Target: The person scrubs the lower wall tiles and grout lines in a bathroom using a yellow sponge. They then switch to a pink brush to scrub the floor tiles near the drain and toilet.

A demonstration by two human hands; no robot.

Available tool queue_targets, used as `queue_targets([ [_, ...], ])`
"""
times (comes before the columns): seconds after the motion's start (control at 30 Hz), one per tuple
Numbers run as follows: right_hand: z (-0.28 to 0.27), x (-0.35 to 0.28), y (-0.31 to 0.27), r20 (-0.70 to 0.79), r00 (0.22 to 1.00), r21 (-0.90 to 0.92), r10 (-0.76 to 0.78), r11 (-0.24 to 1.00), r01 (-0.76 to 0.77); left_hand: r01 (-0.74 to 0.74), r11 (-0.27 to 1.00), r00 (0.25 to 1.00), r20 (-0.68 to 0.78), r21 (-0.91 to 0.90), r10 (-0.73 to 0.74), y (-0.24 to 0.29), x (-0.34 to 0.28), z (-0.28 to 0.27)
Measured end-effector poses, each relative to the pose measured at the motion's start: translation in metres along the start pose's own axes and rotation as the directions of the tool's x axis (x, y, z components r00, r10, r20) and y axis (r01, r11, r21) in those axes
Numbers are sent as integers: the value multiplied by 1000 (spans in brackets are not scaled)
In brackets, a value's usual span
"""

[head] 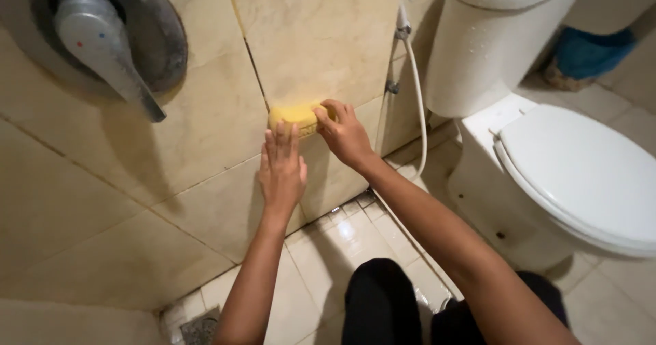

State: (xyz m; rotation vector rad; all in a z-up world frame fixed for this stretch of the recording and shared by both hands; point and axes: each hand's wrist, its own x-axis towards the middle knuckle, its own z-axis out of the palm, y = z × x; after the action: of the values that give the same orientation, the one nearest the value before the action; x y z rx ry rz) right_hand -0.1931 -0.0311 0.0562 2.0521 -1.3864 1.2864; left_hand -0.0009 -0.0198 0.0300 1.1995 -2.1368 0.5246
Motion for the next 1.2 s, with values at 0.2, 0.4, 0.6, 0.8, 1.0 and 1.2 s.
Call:
queue_targets([
  [0.2,10,10,40,-106,992,51,-65,996,71,68,996,997,38,-59,-66,18,20,0],
  [0.4,-59,57,63,-213,973,89,-91,990,113,-74,996,992,-102,48,79,44,95,-8],
  [0.6,-65,55,79,-245,968,71,-58,994,77,-29,999,992,-123,17,31,72,114,5],
  [0.8,-29,-9,107,-148,989,102,14,995,1,-71,997,997,6,-21,71,83,74,49],
  [1.0,0,-65,142,-20,997,133,71,989,-67,6,990,992,125,-142,12,103,24,106],
  [1.2,1,-48,145,-118,988,145,98,986,-80,-59,976,997,32,-207,67,109,43,96],
])
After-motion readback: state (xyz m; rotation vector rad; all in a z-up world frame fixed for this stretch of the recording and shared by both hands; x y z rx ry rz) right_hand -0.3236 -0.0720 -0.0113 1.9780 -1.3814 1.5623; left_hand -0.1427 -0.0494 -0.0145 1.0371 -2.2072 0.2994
